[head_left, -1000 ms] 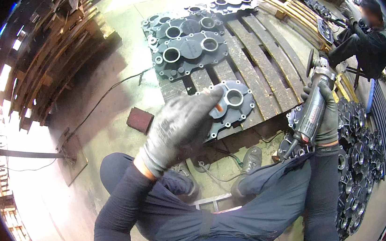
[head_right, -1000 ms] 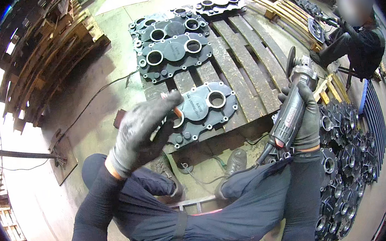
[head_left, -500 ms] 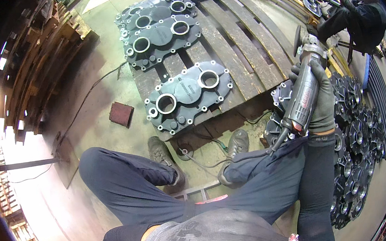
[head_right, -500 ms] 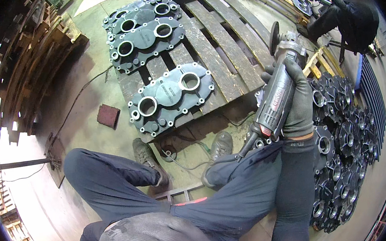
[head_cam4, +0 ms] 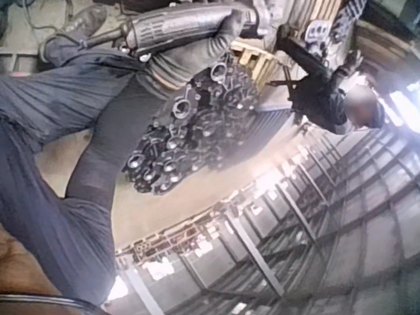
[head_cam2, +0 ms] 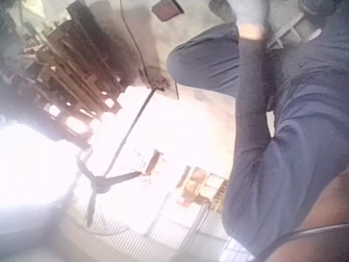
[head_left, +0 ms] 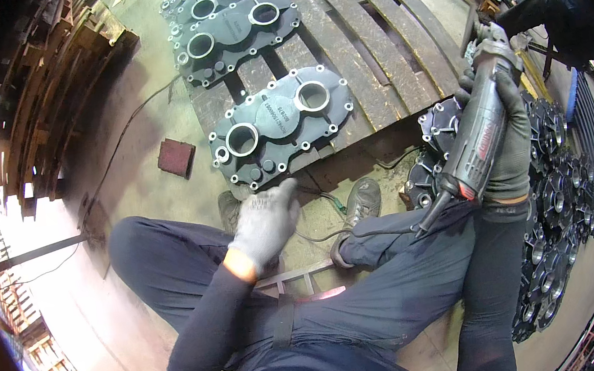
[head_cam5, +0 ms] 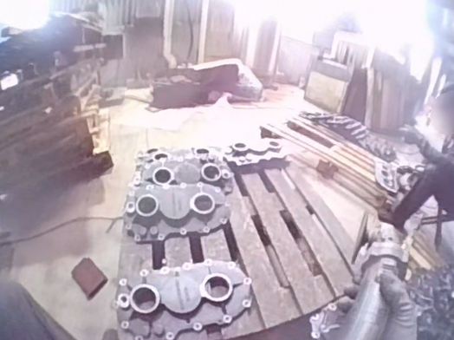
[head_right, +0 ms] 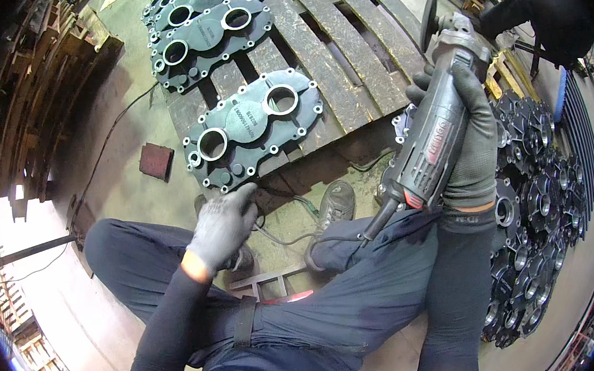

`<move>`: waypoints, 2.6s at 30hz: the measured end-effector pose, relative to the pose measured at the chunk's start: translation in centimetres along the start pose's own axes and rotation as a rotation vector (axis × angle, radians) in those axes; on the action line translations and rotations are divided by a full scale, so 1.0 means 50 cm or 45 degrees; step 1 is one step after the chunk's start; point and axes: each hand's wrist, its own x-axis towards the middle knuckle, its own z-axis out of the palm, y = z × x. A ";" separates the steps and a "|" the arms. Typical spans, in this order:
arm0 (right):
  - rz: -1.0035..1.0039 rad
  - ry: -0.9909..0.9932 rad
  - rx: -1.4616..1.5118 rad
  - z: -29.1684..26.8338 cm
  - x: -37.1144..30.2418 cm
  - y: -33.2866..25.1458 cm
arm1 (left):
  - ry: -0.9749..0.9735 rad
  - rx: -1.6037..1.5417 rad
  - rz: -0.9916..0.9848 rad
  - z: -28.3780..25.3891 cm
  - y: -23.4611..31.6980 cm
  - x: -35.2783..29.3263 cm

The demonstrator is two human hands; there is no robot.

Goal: The person sits on the floor and uses an angle grinder to smooth the edges of metal cylinder head parts. They handle the parts one at a time, flipping them over to grind different sides, and place finished pieces onto a nearby stack.

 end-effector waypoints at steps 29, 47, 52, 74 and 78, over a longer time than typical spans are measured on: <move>0.078 0.039 0.128 0.030 0.009 -0.004 | 0.279 0.611 0.223 0.392 -0.055 0.329; 0.129 0.151 0.036 0.023 0.012 -0.002 | -0.111 0.776 0.528 0.265 -0.041 0.357; 0.076 0.217 -0.080 0.029 0.005 -0.005 | 0.240 0.273 0.515 0.276 0.003 0.464; 0.103 0.218 -0.214 0.048 0.005 -0.001 | -0.135 0.583 0.614 0.390 0.006 0.498; 0.094 0.204 -0.185 0.038 0.007 -0.002 | -0.128 0.215 1.019 0.353 -0.019 0.435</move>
